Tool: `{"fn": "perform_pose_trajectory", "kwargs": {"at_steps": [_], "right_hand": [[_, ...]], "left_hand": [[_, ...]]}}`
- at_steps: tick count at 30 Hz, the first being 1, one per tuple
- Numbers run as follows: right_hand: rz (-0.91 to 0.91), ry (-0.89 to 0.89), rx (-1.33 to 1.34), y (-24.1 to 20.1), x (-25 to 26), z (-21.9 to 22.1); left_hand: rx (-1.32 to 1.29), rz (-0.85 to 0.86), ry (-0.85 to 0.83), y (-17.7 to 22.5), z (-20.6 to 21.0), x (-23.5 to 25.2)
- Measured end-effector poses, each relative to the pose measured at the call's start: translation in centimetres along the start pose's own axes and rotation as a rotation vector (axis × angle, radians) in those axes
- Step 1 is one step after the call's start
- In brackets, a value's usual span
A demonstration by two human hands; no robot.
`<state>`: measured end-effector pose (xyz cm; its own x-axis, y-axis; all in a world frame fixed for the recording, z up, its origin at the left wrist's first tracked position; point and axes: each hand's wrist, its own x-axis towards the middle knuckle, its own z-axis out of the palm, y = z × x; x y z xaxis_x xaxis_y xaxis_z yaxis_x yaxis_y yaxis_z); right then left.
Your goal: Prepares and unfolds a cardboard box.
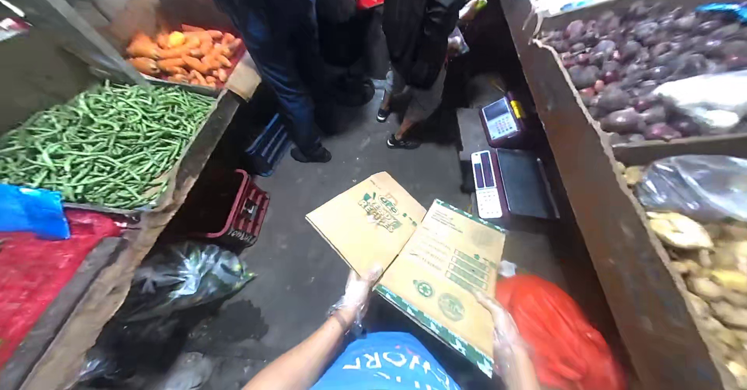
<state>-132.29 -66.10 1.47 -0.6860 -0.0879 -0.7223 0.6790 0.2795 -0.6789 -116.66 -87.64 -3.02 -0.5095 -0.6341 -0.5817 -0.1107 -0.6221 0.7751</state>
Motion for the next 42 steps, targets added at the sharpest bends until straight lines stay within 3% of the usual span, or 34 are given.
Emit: {"fn": "perform_pose_trajectory", "kwargs": {"at_steps": [3,7,10,12,13,15,17,20,23,26,27,29,31,36,38,40,42], "right_hand": [[-0.029,-0.100,0.235,-1.6,1.7,-0.9],[-0.251,-0.240,0.558,-2.5,3.1,-2.5],[-0.308,-0.476,0.758,-5.8,5.2,-2.6],[-0.338,-0.527,0.668,-7.6,5.1,-0.2],[-0.350,-0.541,0.446,-8.4,4.5,1.4],[-0.273,-0.495,0.199,-10.2,4.4,5.6],[-0.114,-0.359,0.295,-11.8,5.6,9.3],[-0.023,-0.268,0.514,-13.9,7.3,12.5],[0.039,-0.248,0.610,-15.0,8.0,13.9],[0.002,-0.247,0.665,-16.3,8.9,13.6],[0.012,-0.239,0.703,-16.3,9.5,13.0],[0.071,-0.176,0.741,-15.6,11.1,11.3],[0.137,-0.140,0.754,-13.8,12.7,9.3],[0.173,-0.048,0.816,-8.7,12.2,5.3],[0.175,-0.012,0.833,-7.3,11.9,4.8],[0.178,0.038,0.817,-7.1,11.9,5.0],[0.149,0.031,0.803,-6.9,12.0,5.4]], "left_hand": [[-0.105,-0.007,0.035,2.4,4.3,2.4],[-0.201,0.008,0.080,5.5,8.9,4.0],[-0.277,0.012,0.112,7.7,12.8,4.9],[-0.304,-0.025,0.158,8.5,15.8,5.3],[-0.292,-0.045,0.171,8.6,17.3,5.3],[-0.190,-0.074,0.145,8.0,19.7,5.2],[-0.066,-0.108,0.124,7.3,21.2,4.7],[-0.017,-0.083,0.111,8.3,21.8,6.1],[0.120,-0.003,0.054,9.0,20.0,7.8],[0.409,0.167,-0.285,8.7,16.3,9.4],[0.544,0.170,-0.433,8.2,14.4,10.2],[0.806,-0.001,-0.602,7.3,10.3,11.6],[0.972,-0.127,-0.552,5.6,5.5,13.0],[0.995,-0.471,-0.019,-0.5,-10.1,15.3],[1.014,-0.583,0.164,-1.3,-14.4,15.1],[0.969,-0.586,0.192,-1.3,-15.7,16.1],[0.820,-0.591,0.115,0.4,-13.0,18.0]]}}
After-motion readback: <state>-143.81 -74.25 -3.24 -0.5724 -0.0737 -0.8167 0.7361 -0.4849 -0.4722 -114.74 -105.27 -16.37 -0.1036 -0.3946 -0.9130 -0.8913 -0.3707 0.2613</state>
